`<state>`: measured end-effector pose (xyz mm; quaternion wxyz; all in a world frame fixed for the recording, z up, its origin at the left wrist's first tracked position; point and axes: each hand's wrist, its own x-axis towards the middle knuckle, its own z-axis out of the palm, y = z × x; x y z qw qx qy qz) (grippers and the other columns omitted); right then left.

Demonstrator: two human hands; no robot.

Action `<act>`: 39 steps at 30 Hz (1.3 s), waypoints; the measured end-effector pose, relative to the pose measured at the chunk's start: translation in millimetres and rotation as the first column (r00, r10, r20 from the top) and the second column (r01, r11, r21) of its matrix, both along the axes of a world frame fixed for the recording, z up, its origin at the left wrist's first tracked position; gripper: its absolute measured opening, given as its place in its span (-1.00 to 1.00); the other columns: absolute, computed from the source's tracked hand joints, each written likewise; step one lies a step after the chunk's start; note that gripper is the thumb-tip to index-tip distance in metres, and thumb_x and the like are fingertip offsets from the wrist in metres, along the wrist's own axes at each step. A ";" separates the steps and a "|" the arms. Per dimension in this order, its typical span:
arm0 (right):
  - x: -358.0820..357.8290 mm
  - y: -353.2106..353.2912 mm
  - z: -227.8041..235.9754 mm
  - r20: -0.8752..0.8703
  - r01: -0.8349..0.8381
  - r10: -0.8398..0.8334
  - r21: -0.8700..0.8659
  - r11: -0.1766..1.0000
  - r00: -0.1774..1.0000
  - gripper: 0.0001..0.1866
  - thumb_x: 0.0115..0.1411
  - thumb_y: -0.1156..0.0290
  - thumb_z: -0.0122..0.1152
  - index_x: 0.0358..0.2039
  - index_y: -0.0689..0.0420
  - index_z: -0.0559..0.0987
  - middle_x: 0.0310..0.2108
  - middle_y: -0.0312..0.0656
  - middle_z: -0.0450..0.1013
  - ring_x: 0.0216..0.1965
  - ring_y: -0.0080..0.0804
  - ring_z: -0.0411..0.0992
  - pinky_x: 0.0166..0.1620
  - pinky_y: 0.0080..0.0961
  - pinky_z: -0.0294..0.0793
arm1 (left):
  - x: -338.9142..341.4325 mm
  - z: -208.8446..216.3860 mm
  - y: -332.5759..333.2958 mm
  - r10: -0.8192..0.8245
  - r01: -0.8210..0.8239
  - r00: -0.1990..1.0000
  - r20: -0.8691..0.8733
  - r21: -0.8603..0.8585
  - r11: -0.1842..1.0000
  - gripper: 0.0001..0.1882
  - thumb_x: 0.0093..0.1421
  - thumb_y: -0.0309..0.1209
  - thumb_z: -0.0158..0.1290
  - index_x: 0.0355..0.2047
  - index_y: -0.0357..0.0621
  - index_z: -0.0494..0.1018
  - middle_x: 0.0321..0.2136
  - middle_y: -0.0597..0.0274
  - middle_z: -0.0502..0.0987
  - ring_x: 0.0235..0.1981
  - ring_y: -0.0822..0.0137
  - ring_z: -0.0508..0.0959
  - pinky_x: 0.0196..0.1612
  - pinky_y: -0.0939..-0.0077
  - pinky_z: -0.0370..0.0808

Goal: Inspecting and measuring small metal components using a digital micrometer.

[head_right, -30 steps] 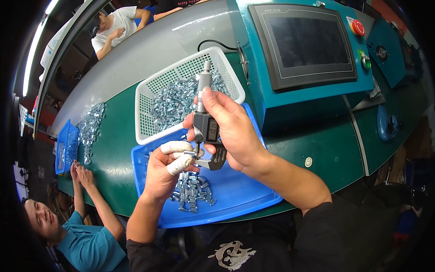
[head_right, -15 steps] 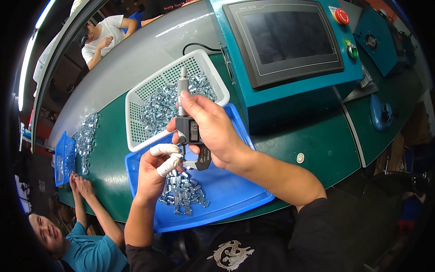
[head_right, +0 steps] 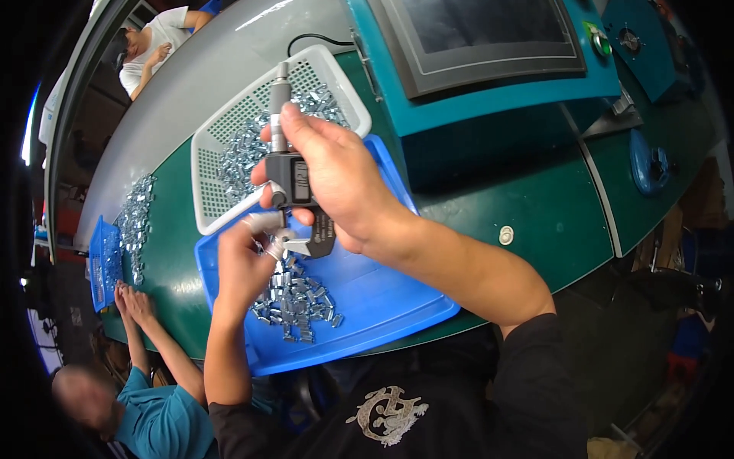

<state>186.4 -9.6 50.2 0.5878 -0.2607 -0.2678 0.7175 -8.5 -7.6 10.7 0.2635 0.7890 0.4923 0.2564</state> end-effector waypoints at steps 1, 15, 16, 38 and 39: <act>-1.4 0.6 -0.9 0.002 -0.001 0.001 0.001 1.000 1.000 -0.56 0.32 0.01 -0.20 -0.14 0.17 0.36 -0.44 -0.12 0.47 -0.52 -0.49 0.49 -0.73 -0.73 0.27 | 3.6 0.7 -4.0 -0.066 0.073 0.978 -0.199 0.030 0.997 -0.75 -0.09 -0.43 0.26 -0.37 -0.24 0.56 -0.53 0.18 0.52 -0.53 0.29 0.46 -0.43 0.41 0.42; -2.0 -4.3 -2.9 0.066 0.006 -0.003 -0.046 0.999 0.998 -0.59 0.33 0.02 -0.23 -0.13 0.12 0.37 -0.43 -0.17 0.47 -0.50 -0.53 0.49 -0.72 -0.73 0.27 | 2.6 5.2 -11.9 0.120 0.159 0.826 0.551 -0.432 0.888 -0.79 0.24 -0.45 -0.01 -0.13 -0.22 0.44 -0.36 0.30 0.49 -0.36 0.52 0.46 -0.36 0.64 0.41; -3.3 -2.9 -2.5 0.067 0.010 -0.007 -0.046 0.999 0.998 -0.58 0.33 0.02 -0.23 -0.13 0.12 0.37 -0.43 -0.16 0.47 -0.50 -0.52 0.49 -0.71 -0.73 0.28 | 3.0 8.2 -13.1 0.150 0.153 0.786 0.600 -0.424 0.893 -0.77 0.23 -0.46 -0.01 -0.11 -0.21 0.44 -0.36 0.29 0.49 -0.36 0.51 0.46 -0.35 0.63 0.41; -6.7 -7.2 -1.7 0.051 0.004 -0.002 -0.043 0.999 0.999 -0.51 0.34 0.01 -0.29 -0.01 0.18 0.32 -0.41 -0.12 0.46 -0.46 -0.50 0.49 -0.69 -0.71 0.30 | 1.5 17.1 -20.2 0.197 0.370 0.650 0.734 -0.532 0.762 -0.77 0.13 -0.52 0.08 -0.17 -0.28 0.48 -0.29 0.08 0.56 -0.27 0.29 0.58 -0.30 0.44 0.59; -7.2 -7.5 -1.7 0.029 0.003 -0.002 -0.041 0.999 1.000 -0.54 0.34 0.02 -0.26 -0.05 0.17 0.34 -0.42 -0.13 0.46 -0.47 -0.49 0.49 -0.70 -0.72 0.30 | 1.5 17.8 -20.9 0.196 0.372 0.648 0.736 -0.531 0.762 -0.77 0.13 -0.52 0.08 -0.17 -0.28 0.48 -0.29 0.08 0.56 -0.27 0.29 0.58 -0.30 0.44 0.59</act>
